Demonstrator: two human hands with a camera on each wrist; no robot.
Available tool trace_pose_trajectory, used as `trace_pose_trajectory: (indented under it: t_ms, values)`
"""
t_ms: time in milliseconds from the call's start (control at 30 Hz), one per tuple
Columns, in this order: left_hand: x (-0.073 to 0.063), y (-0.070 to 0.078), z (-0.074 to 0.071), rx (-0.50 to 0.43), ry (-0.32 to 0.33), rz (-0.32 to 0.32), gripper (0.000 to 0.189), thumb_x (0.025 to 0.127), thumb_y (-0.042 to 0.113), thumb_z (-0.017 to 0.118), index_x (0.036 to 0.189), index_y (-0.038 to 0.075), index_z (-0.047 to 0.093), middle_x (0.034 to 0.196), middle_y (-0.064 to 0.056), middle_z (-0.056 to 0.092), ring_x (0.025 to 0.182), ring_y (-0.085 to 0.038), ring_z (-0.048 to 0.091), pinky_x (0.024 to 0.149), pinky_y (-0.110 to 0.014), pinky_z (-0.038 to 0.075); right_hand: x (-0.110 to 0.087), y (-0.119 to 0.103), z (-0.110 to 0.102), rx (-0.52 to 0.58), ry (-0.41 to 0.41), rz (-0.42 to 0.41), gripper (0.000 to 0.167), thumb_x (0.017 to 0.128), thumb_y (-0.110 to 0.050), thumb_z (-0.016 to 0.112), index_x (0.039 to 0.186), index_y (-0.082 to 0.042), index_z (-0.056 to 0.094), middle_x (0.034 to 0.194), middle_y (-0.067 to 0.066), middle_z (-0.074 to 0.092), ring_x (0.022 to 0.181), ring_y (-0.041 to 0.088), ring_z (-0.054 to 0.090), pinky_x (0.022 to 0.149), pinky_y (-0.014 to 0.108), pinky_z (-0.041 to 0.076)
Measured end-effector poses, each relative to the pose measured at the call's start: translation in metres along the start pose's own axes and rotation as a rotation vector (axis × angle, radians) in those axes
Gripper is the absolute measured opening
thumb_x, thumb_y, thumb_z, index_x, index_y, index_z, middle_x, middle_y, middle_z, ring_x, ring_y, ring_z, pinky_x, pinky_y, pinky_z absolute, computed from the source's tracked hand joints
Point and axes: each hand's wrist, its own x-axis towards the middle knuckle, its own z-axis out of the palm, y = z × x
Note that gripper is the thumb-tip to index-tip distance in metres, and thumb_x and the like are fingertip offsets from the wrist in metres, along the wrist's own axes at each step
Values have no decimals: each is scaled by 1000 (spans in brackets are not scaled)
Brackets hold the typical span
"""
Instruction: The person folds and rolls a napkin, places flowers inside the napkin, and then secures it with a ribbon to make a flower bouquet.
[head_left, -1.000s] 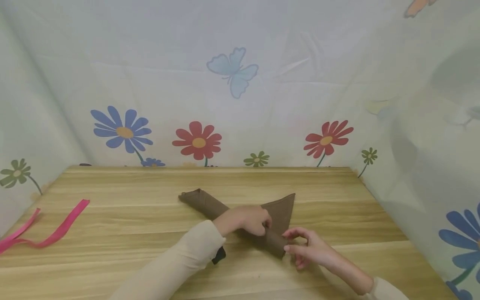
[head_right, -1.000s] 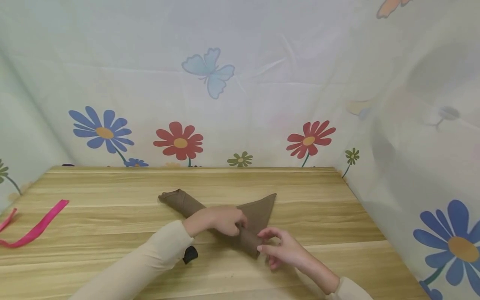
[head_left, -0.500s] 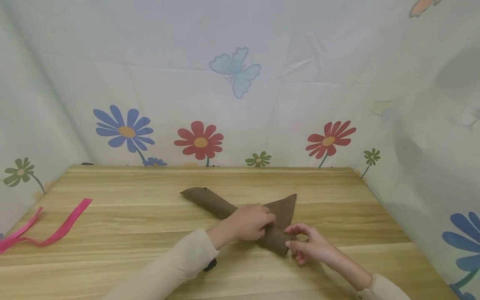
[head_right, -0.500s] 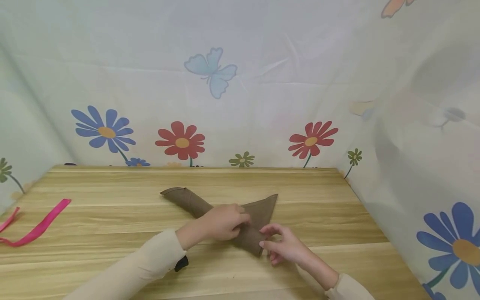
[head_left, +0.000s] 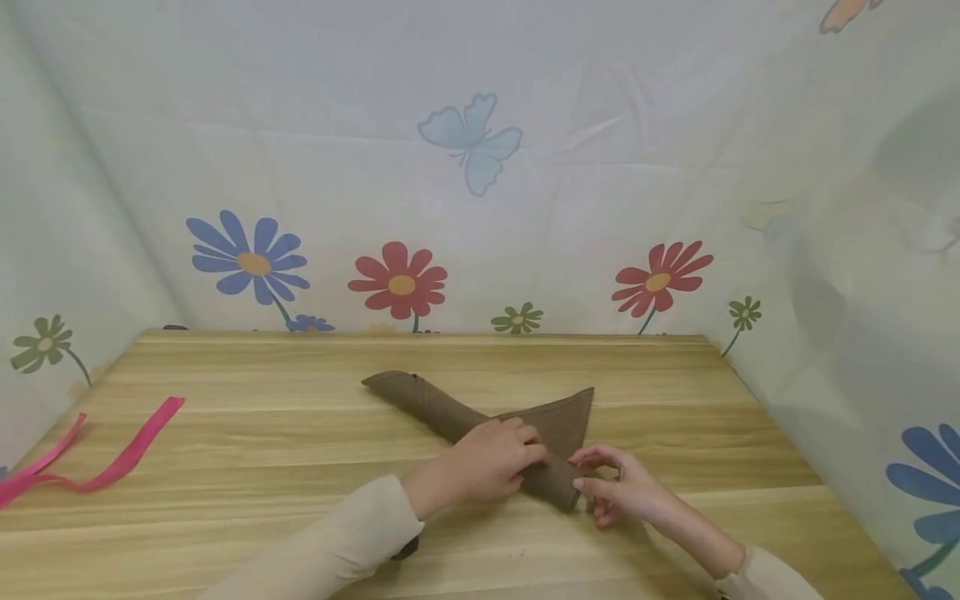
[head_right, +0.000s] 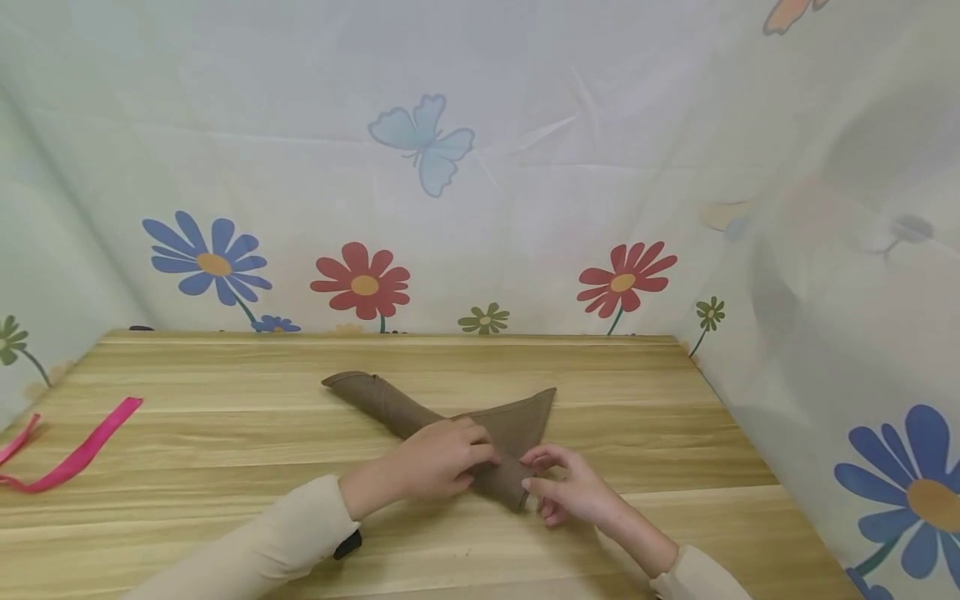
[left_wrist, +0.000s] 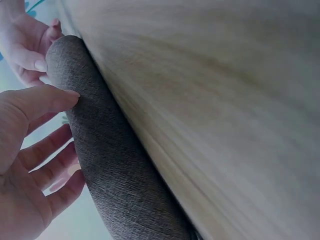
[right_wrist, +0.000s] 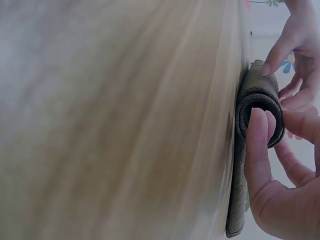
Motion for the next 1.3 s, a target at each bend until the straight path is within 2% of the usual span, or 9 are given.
trace_pose_trajectory:
  t_ms: [500,1000,1300]
  values:
    - [4,-1,6,-10,-11,-6,33,77,12,68,109,20,64,97,4,63,89,-11,57,72,-22,46,3,1,0,3,47,36,41,85,-17,62,118,2,47,111,20,46,56,11,53,51,28,51]
    - [9,-2,8,-74,-56,-39,37,75,6,66,109,19,63,98,4,63,88,-11,57,73,-22,46,4,2,0,24,44,46,41,87,-16,59,120,4,45,116,23,43,55,12,51,51,27,51]
    - [13,-1,11,-39,-79,-41,39,73,6,69,109,20,63,98,5,62,89,-11,57,74,-23,47,5,3,0,23,54,54,39,88,-15,58,119,4,46,114,21,45,55,12,52,52,29,51]
